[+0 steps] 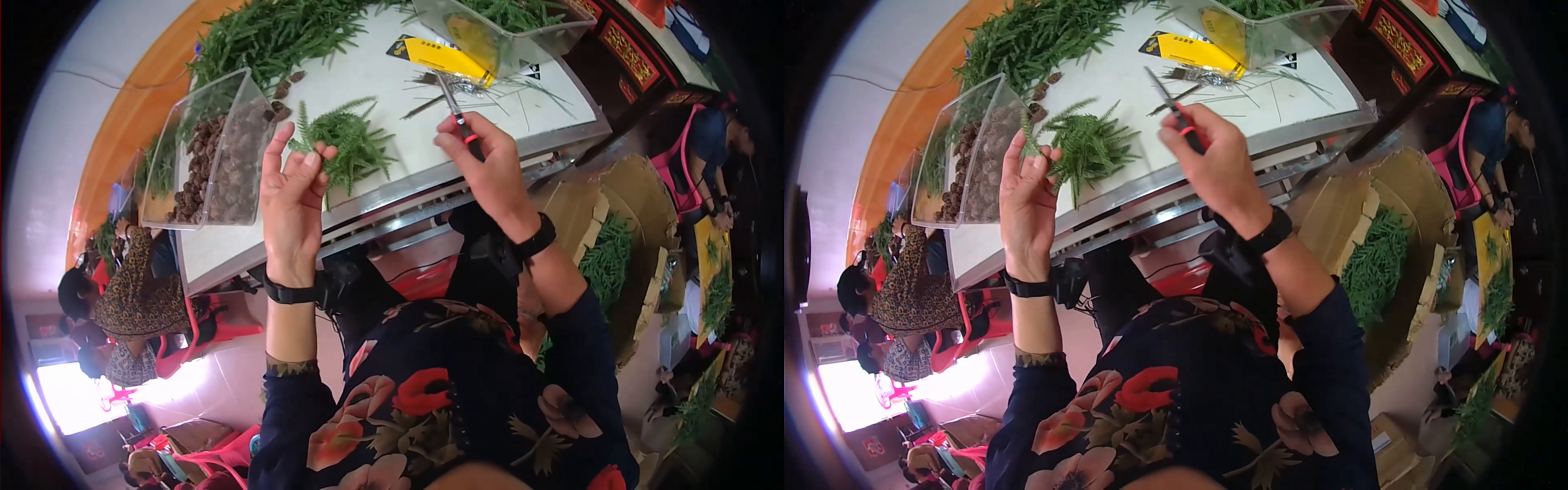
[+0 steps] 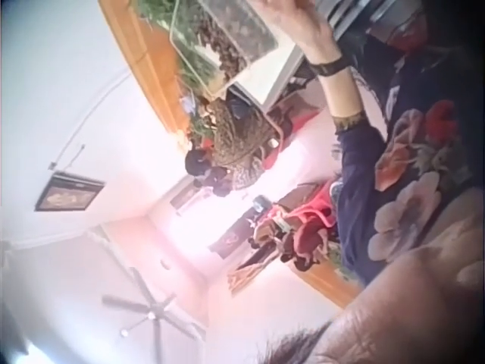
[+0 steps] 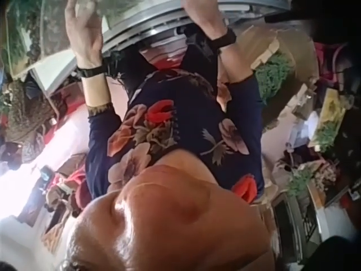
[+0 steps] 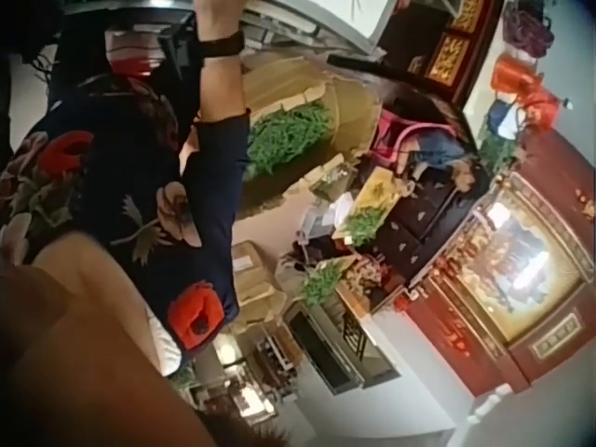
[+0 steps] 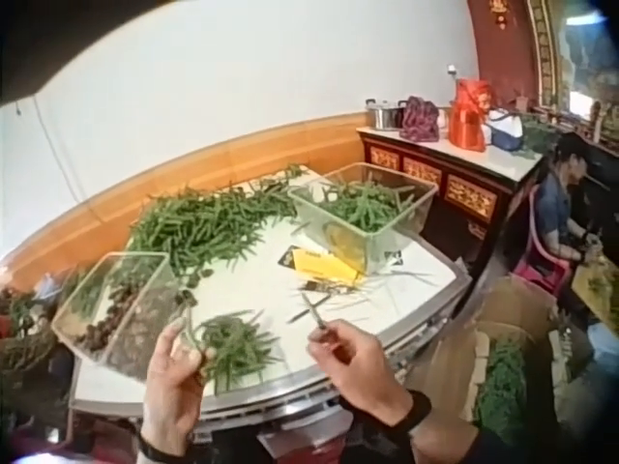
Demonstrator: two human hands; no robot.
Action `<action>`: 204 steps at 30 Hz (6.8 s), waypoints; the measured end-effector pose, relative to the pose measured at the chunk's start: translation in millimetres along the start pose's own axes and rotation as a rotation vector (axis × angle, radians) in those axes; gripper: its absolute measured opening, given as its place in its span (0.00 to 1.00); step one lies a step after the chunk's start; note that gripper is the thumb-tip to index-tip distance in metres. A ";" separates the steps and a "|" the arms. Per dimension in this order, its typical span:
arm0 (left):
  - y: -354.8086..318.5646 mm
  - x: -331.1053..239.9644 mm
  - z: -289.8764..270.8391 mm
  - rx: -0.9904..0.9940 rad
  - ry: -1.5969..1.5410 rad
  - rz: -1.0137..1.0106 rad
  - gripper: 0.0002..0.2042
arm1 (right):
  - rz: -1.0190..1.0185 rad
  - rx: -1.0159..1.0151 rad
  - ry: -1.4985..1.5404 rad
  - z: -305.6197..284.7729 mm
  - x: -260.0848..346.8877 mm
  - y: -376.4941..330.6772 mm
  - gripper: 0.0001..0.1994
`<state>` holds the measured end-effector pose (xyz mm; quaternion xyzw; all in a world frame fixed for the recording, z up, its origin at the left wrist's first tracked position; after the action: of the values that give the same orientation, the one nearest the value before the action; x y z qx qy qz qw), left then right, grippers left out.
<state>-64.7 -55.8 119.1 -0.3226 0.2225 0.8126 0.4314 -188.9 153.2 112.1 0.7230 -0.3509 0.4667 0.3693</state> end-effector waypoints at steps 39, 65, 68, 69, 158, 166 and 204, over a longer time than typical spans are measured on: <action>-55.6 90.2 -20.8 -0.341 -0.658 -0.450 0.12 | -0.071 -0.061 0.201 39.2 12.1 -53.4 0.11; -53.2 56.3 23.4 -0.001 0.580 -0.022 0.06 | 0.269 0.199 0.362 26.5 -17.3 -43.0 0.10; -57.8 57.9 24.4 -0.023 0.641 -0.042 0.06 | 0.169 0.192 0.238 27.5 -3.5 -42.2 0.08; -58.4 57.7 25.5 -0.023 0.642 -0.041 0.06 | 0.164 0.194 0.245 30.2 -5.1 -41.4 0.08; 69.7 -90.4 -51.5 -0.040 1.101 0.144 0.17 | -0.476 0.230 -0.824 30.7 -70.6 122.4 0.04; 29.2 -98.0 -61.9 -0.125 1.087 0.161 0.14 | -0.271 0.314 -1.117 8.0 -95.0 131.8 0.07; 21.2 -56.3 -85.2 -0.143 1.226 0.327 0.11 | -0.603 0.462 -1.027 57.3 -70.1 125.0 0.03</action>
<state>-30.7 -152.9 102.1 -0.7189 0.4204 0.5486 0.0738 -293.9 55.1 55.7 0.9825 -0.1548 0.0002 0.1037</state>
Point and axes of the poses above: each hand's wrist, its own y-axis towards the middle knuckle, its own z-axis out of the palm, x = y × z, the point moved 10 cm from there along y, towards the middle knuckle, and after that the axes turned 13 degrees about -y, right-handed, at the moved point
